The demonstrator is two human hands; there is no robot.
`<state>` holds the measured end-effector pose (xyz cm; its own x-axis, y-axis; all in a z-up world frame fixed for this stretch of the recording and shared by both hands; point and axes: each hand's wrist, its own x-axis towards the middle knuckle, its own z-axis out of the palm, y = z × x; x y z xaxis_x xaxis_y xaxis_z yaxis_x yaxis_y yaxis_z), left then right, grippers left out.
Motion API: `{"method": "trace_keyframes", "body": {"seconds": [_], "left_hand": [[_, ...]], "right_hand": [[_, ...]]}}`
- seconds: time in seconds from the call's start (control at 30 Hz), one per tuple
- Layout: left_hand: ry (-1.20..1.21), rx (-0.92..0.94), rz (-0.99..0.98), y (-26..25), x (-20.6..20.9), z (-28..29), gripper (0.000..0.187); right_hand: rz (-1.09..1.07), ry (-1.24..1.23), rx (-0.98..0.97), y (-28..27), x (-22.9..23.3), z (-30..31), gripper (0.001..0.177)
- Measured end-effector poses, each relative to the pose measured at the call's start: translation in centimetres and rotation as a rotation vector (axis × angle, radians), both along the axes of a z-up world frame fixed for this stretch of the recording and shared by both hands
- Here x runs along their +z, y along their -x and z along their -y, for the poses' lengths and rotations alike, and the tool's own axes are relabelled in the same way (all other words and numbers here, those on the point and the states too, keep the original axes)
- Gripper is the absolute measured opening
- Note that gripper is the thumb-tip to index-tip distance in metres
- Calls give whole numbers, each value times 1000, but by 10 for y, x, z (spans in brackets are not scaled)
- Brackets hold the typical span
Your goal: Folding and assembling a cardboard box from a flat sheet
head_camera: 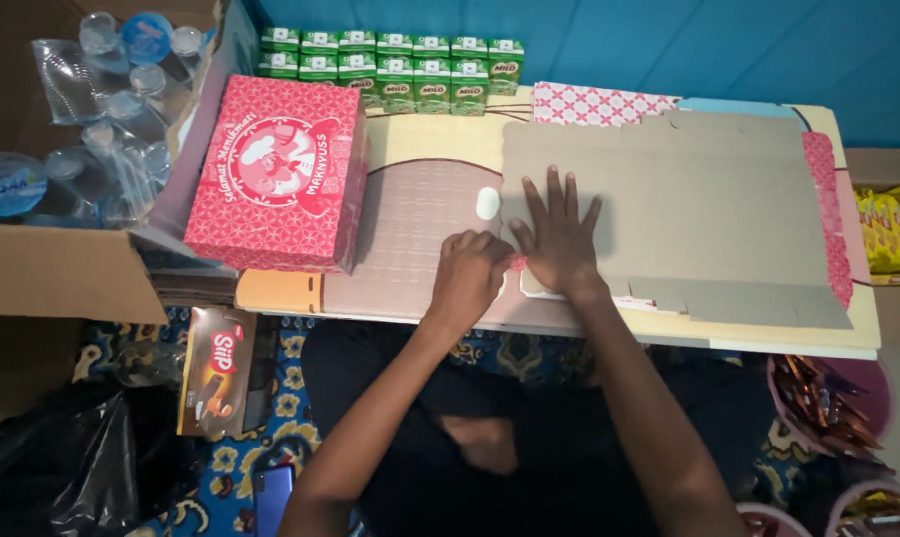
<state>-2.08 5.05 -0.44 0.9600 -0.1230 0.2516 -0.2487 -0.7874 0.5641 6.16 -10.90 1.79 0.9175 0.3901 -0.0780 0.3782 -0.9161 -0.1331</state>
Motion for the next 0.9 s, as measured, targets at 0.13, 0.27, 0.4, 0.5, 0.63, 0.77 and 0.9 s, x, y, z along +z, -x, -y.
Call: {"method": "trace_keyframes", "body": {"seconds": [0.13,0.27,0.4,0.5,0.63,0.77,0.9], "left_hand": [[-16,-30,-41,6,7,-4,19],[-34,-60,109,21,11,-6,11],[-92,-54,201,25,7,-5,11],[-80,-32,196,22,14,-5,11],[-32,-31,121,12,16,-4,15],[-34,-24,59,-1,5,-5,18],[-29,-52,32,1,11,-7,17]], "right_hand": [[-11,-6,-6,0,0,0,67],[21,8,-6,2,1,-1,65],[26,-22,-8,1,1,0,64],[29,-17,-9,3,2,-1,64],[23,-16,-12,2,0,0,64],[39,-24,-3,2,0,0,63],[42,-48,3,2,-1,1,62]]}}
